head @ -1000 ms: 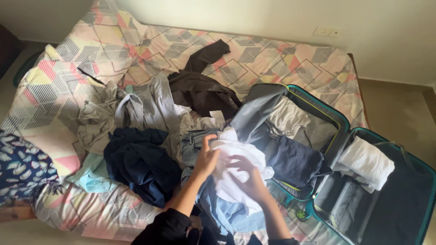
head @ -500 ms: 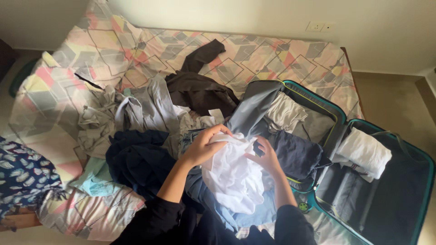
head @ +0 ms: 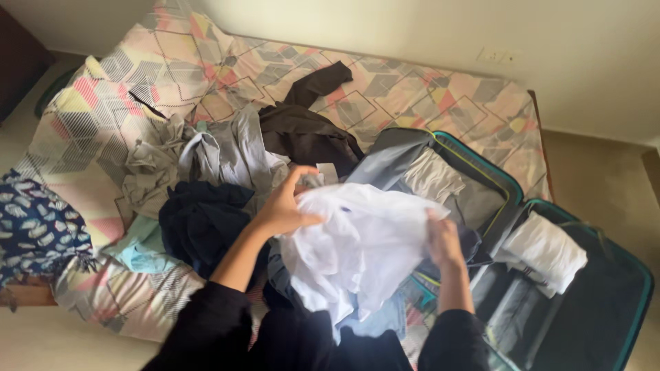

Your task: The person picks up and folds various items of clothing from a bed and places them into an open suitcase.

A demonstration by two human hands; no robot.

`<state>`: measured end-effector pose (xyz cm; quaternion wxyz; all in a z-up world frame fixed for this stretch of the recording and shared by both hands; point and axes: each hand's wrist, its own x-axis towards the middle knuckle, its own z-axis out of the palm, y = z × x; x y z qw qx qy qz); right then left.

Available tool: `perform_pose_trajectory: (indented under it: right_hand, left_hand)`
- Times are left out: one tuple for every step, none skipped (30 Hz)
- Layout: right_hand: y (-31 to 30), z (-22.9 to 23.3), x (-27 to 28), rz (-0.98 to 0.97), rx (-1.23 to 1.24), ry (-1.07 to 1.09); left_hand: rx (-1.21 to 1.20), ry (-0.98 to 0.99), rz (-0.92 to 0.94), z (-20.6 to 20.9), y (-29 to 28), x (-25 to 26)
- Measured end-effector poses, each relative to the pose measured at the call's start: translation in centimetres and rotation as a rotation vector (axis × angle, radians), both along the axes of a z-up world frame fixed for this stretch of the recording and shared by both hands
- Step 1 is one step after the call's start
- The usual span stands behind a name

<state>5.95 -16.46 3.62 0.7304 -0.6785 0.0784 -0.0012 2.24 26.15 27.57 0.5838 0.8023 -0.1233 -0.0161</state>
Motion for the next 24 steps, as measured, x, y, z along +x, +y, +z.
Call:
perform_pose_trajectory:
  right_hand:
    - [-1.2,1.9,0.6,-0.037,0.020,0.000]
    - [-2.0,3.9,1.3,-0.072,0.040,-0.009]
    - [-2.7,6.0,1.7,-0.096,0.046,-0.020]
    - [-2.8,7.7,2.0,-0.088,0.042,-0.022]
    - [-3.0,9.5,2.4,-0.053,-0.032,-0.031]
    - [-3.3,11.1,2.7,-0.018,-0.105,-0.040]
    - [-3.4,12.3,2.9,-0.008,-0.105,-0.040]
    - [-3.4,13.2,3.2,0.006,-0.079,-0.052]
    - [-3.6,13.7,3.3,0.019,-0.055,-0.063]
    - [-3.9,13.9,3.5,0.028,-0.056,-0.061]
    - [-4.4,13.9,3.7,0.036,-0.080,-0.042]
    - [-5.1,13.8,3.9,0.044,-0.103,-0.023]
    - [-5.7,13.6,4.1,0.053,-0.104,-0.026]
    - [-6.3,13.3,4.1,0.054,-0.118,-0.004]
    - [-6.9,13.1,4.1,0.053,-0.131,0.020]
    - [-7.5,13.2,4.3,0.059,-0.130,0.018]
    - [-8.3,13.3,4.1,0.063,-0.144,0.041]
    - [-8.9,13.6,3.9,0.067,-0.159,0.065]
    - [-9.4,14.1,3.8,0.076,-0.161,0.064]
    - [-9.9,14.7,3.7,0.113,-0.183,0.040]
    - [-10.0,15.2,3.6,0.151,-0.200,0.015]
    - [-10.1,15.8,3.8,0.160,-0.197,0.013]
    - [-10.2,16.4,4.0,0.184,-0.130,-0.014]
    - [-10.0,16.9,4.2,0.207,-0.062,-0.040]
  left_hand:
    - [0.171,0.148,0.010,-0.4,0.7,-0.1]
    - [0.168,0.144,0.021,-1.1,1.1,0.0]
    - [0.292,0.111,-0.002,-2.4,1.2,0.2]
    - [0.416,0.079,-0.024,-4.1,1.5,0.6]
    - [0.413,0.079,-0.015,-5.9,1.9,1.2]
    - [0.466,0.071,-0.073,-7.9,2.3,2.2]
    - [0.523,0.065,-0.132,-9.9,2.8,3.0]
    - [0.522,0.067,-0.122,-11.7,3.3,3.9]
    - [0.480,0.179,-0.176,-13.3,3.6,4.6]
    - [0.434,0.289,-0.230,-14.6,3.7,5.0]
    - [0.430,0.293,-0.223,-15.8,3.5,4.9]
    - [0.348,0.316,-0.161,-16.6,3.2,4.7]
    - [0.269,0.332,-0.097,-16.7,2.9,4.7]
    - [0.268,0.331,-0.089,-16.5,2.6,4.5]
    - [0.323,0.341,-0.004,-16.1,2.4,4.2]
    - [0.378,0.352,0.081,-15.6,2.1,3.8]
    - [0.377,0.356,0.086,-15.1,1.8,3.3]
    - [0.182,0.389,0.156,-14.7,1.8,2.7]
    - [-0.016,0.415,0.227,-14.4,1.6,2.3]
    - [-0.019,0.415,0.235,-14.2,1.2,2.0]
    - [-0.076,0.296,0.220,-14.0,1.0,1.8]
    - [-0.131,0.177,0.204,-13.9,0.7,1.5]
    - [-0.132,0.181,0.212,-13.8,0.4,1.3]
    - [0.009,0.116,0.317,-13.5,0.0,1.3]
